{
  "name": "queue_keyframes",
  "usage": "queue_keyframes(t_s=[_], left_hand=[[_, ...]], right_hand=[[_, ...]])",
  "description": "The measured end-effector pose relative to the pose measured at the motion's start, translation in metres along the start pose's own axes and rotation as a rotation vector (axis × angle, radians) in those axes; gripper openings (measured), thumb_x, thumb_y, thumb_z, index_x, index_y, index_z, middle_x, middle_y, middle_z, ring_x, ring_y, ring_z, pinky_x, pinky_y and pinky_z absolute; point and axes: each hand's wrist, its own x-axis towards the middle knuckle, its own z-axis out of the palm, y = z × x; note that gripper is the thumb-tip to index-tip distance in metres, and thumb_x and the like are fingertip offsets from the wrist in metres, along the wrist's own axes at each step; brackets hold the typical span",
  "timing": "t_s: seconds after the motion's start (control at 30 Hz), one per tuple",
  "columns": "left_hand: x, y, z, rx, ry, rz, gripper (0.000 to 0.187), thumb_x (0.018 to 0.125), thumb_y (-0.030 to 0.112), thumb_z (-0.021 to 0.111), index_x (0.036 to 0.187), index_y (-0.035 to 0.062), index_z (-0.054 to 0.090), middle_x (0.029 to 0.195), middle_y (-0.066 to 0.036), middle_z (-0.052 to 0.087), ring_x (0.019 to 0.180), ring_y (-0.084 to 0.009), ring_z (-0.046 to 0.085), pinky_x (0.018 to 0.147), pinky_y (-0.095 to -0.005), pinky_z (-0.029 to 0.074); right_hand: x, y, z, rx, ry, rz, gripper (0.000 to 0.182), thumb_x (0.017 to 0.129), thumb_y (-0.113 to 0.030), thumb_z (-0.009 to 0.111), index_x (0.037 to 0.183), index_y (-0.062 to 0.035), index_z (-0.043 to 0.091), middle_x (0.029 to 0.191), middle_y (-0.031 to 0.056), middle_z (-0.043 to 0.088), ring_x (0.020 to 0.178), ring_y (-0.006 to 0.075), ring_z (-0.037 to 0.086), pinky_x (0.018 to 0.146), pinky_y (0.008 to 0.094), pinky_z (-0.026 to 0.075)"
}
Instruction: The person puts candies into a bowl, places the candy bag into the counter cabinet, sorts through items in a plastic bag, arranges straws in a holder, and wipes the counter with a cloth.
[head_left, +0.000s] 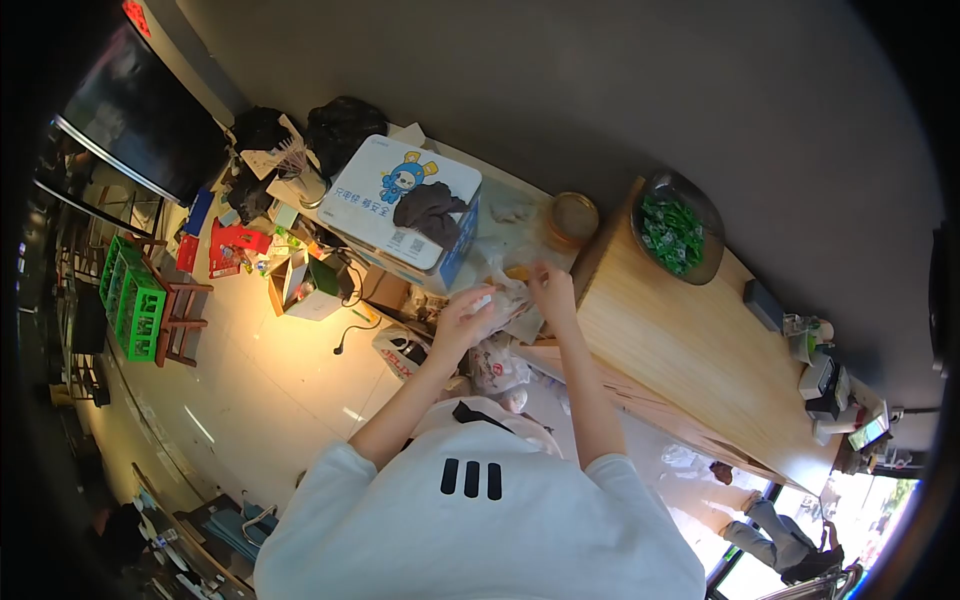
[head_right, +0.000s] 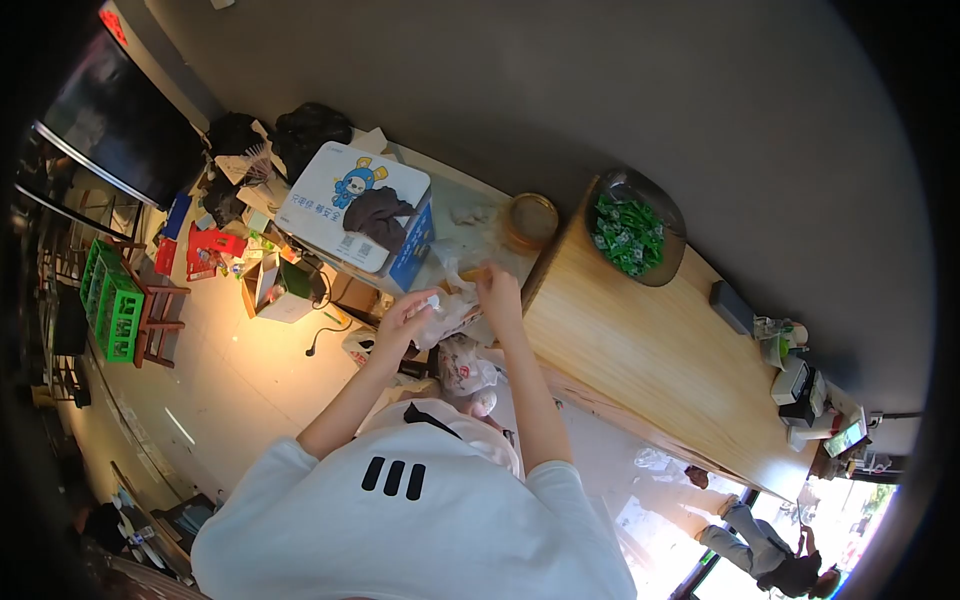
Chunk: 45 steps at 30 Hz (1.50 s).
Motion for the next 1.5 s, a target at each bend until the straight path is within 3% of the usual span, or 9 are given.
queue_keyframes(t_s=[0.3, 0.5, 0.73, 0.83, 0.9, 1.13, 1.2, 1.33, 1.5], left_hand=[[0.006, 0.012, -0.013, -0.038, 0.003, -0.087, 0.029, 0.087, 0.014, 0.059, 0.114, 0.003, 0.06, 0.117, -0.007, 0.055, 0.108, -0.014, 0.05, 0.089, -0.027, 0.04], [0.005, 0.016, -0.026, -0.118, 0.002, -0.137, 0.03, 0.088, 0.008, 0.056, 0.118, 0.0036, 0.057, 0.12, -0.005, 0.052, 0.112, -0.0138, 0.048, 0.092, -0.0273, 0.037], [0.006, 0.014, -0.034, -0.169, -0.023, -0.145, 0.033, 0.088, 0.003, 0.054, 0.12, 0.0028, 0.054, 0.124, -0.006, 0.047, 0.118, -0.0156, 0.044, 0.093, -0.0287, 0.038], [0.004, 0.013, -0.033, -0.143, -0.034, -0.141, 0.033, 0.088, 0.002, 0.053, 0.121, 0.0027, 0.054, 0.125, -0.006, 0.046, 0.118, -0.0161, 0.044, 0.093, -0.0288, 0.038], [0.003, 0.014, -0.031, -0.157, -0.037, -0.135, 0.033, 0.088, 0.001, 0.053, 0.121, 0.0026, 0.053, 0.126, -0.007, 0.045, 0.118, -0.0164, 0.044, 0.093, -0.0286, 0.038], [-0.001, 0.018, -0.028, -0.16, -0.022, -0.14, 0.034, 0.087, 0.005, 0.05, 0.12, 0.0012, 0.054, 0.125, -0.008, 0.047, 0.122, -0.0196, 0.041, 0.101, -0.032, 0.031], [-0.001, 0.017, -0.028, -0.161, -0.026, -0.15, 0.034, 0.087, 0.005, 0.05, 0.12, 0.0013, 0.054, 0.126, -0.008, 0.047, 0.123, -0.0197, 0.041, 0.102, -0.0322, 0.031], [-0.001, 0.02, -0.028, -0.161, -0.031, -0.154, 0.034, 0.087, 0.001, 0.053, 0.122, 0.0028, 0.054, 0.126, -0.006, 0.044, 0.117, -0.0158, 0.043, 0.092, -0.0283, 0.038], [-0.002, 0.017, -0.026, -0.128, -0.026, -0.143, 0.032, 0.089, 0.006, 0.053, 0.121, 0.0027, 0.055, 0.125, -0.007, 0.046, 0.117, -0.0161, 0.044, 0.094, -0.0288, 0.037]], right_hand=[[0.163, 0.008, 0.028, -0.144, 0.182, -0.063, 0.018, 0.074, -0.004, 0.057, 0.091, -0.0013, 0.063, 0.078, 0.018, 0.064, 0.076, 0.0326, 0.064, 0.069, 0.0375, 0.05], [0.216, 0.103, 0.066, -0.38, -0.329, -0.04, 0.023, 0.071, 0.0, 0.061, 0.093, -0.0046, 0.067, 0.084, 0.017, 0.066, 0.082, 0.0284, 0.064, 0.073, 0.0354, 0.05], [0.242, 0.129, 0.092, -0.352, -0.443, 0.073, 0.022, 0.074, -0.001, 0.061, 0.096, -0.0024, 0.063, 0.103, 0.0222, 0.061, 0.091, 0.0335, 0.061, 0.079, 0.0392, 0.048], [0.246, 0.139, 0.105, 0.186, -0.326, 0.394, 0.022, 0.073, 0.001, 0.061, 0.094, -0.0013, 0.063, 0.105, 0.0244, 0.057, 0.092, 0.0354, 0.059, 0.081, 0.0405, 0.047], [0.248, 0.143, 0.109, -0.504, -0.421, -0.145, 0.014, 0.073, -0.001, 0.062, 0.086, -0.002, 0.062, 0.1, 0.021, 0.057, 0.087, 0.0351, 0.059, 0.077, 0.0409, 0.048], [0.247, 0.146, 0.109, -0.515, -0.374, -0.156, 0.009, 0.072, 0.0, 0.059, 0.081, -0.0022, 0.059, 0.104, 0.0218, 0.049, 0.093, 0.0378, 0.056, 0.079, 0.0428, 0.046], [0.244, 0.142, 0.106, -0.567, -0.448, -0.135, 0.016, 0.075, 0.001, 0.057, 0.089, -0.0008, 0.062, 0.107, 0.0207, 0.051, 0.101, 0.0358, 0.053, 0.084, 0.0426, 0.047], [0.241, 0.138, 0.109, -0.619, -0.426, -0.182, 0.019, 0.074, 0.002, 0.056, 0.092, -0.0005, 0.061, 0.106, 0.0199, 0.051, 0.102, 0.0342, 0.052, 0.085, 0.0421, 0.047], [0.228, 0.088, 0.064, -0.59, -0.214, -0.431, 0.014, 0.072, 0.002, 0.054, 0.084, -0.0018, 0.06, 0.092, 0.0177, 0.053, 0.093, 0.0342, 0.055, 0.077, 0.0423, 0.047]])
